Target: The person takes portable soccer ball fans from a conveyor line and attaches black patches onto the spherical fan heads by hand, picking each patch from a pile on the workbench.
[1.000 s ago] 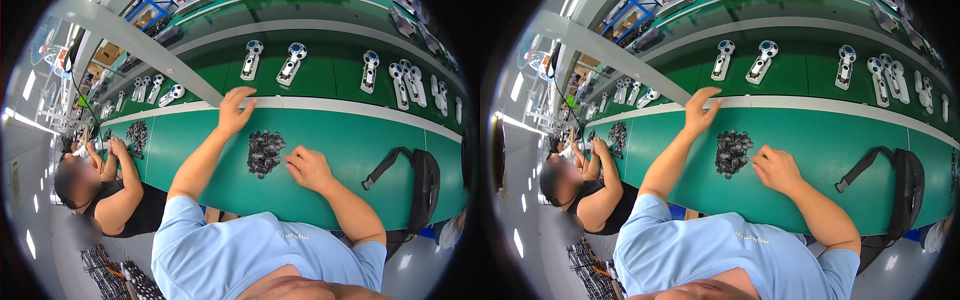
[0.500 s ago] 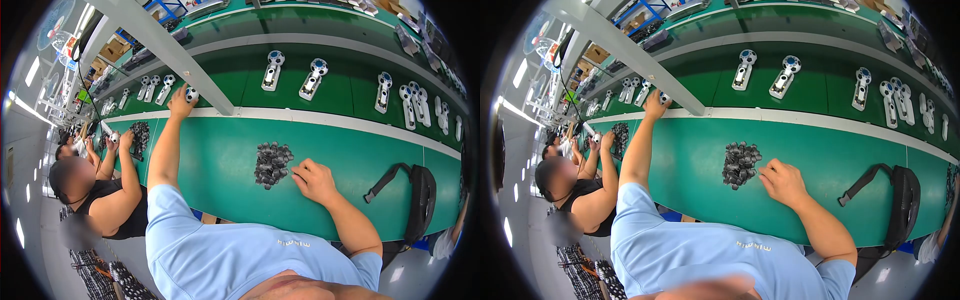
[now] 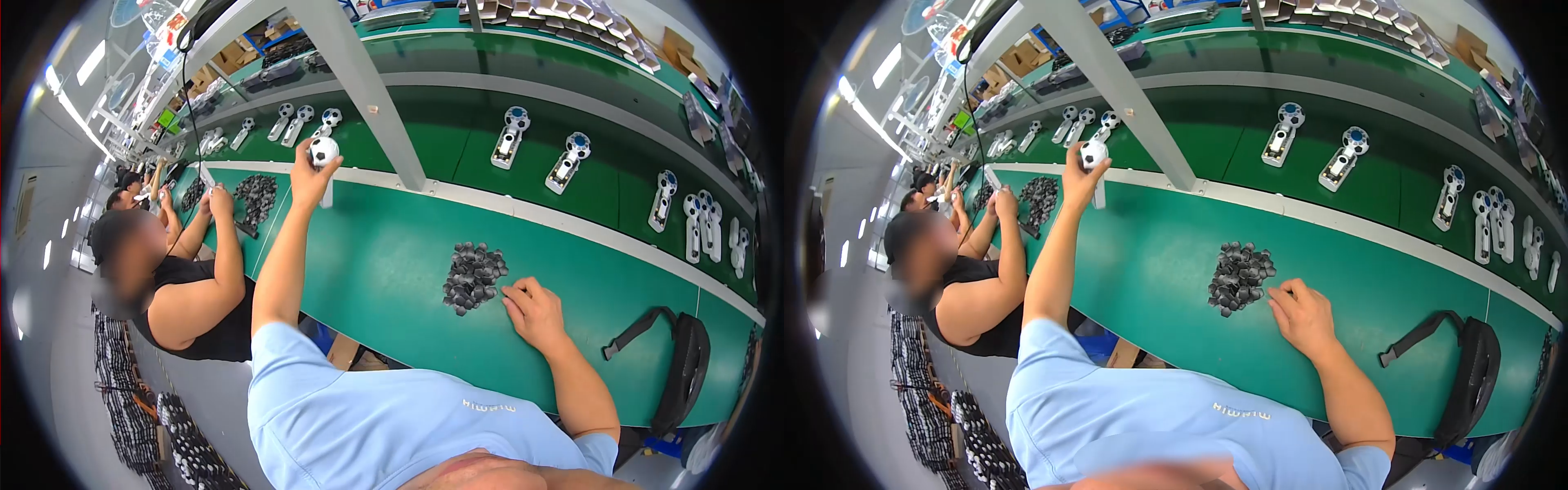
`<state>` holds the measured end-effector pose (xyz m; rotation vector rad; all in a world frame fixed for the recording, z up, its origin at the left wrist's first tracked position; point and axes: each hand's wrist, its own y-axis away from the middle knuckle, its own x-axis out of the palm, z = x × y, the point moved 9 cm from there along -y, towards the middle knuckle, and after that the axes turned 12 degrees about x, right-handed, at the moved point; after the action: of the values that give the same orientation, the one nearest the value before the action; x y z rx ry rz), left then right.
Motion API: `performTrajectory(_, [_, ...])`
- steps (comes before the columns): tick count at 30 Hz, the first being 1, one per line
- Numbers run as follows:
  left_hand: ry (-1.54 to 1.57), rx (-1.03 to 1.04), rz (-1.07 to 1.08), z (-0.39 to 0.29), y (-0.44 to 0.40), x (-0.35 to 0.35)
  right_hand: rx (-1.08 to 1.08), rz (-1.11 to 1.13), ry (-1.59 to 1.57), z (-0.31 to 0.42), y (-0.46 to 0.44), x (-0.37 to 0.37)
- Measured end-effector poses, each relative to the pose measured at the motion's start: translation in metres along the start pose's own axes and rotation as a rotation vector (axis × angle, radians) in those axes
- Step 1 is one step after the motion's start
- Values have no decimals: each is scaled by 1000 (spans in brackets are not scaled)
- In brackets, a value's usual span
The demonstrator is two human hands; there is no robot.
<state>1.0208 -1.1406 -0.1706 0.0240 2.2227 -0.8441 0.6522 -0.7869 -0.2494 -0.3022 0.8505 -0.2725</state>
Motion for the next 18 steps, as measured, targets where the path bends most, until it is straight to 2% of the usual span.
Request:
performTrajectory(1, [157, -74, -7, -19, 18, -10, -16, -11, -3, 2, 0, 1])
performTrajectory(2, [334, -45, -39, -47, 38, -15, -9, -23, 3, 0, 5, -1])
performTrajectory(3, [527, -29, -54, -75, 63, -13, 26, 37, -143, -3, 4, 1])
performTrajectory(4, [681, -116, -20, -98, 93, -4, 83, 97, -283, -4, 4, 2])
performTrajectory(6, [891, -269, 57, -138, 158, 32, 519, 268, -1003, -12, 13, 18])
performTrajectory(8, [1078, -181, 258, -203, 218, 75, 655, 444, -1690, 21, 20, 21])
performTrajectory(9, [1097, -207, 266, -220, 225, 83, 690, 436, -1679, 23, 24, 18])
performTrajectory(11, [1110, -40, 272, -258, 229, 86, 667, 502, -1832, 39, 32, 18])
performTrajectory(13, [1160, -95, 308, -272, 230, 95, 659, 535, -1922, 47, 36, 13])
performTrajectory(17, [1264, -139, 405, -285, 236, 106, 643, 430, -1792, 45, 47, 2])
performTrajectory(18, [1266, -118, 434, -288, 237, 108, 586, 354, -1656, 41, 47, -4])
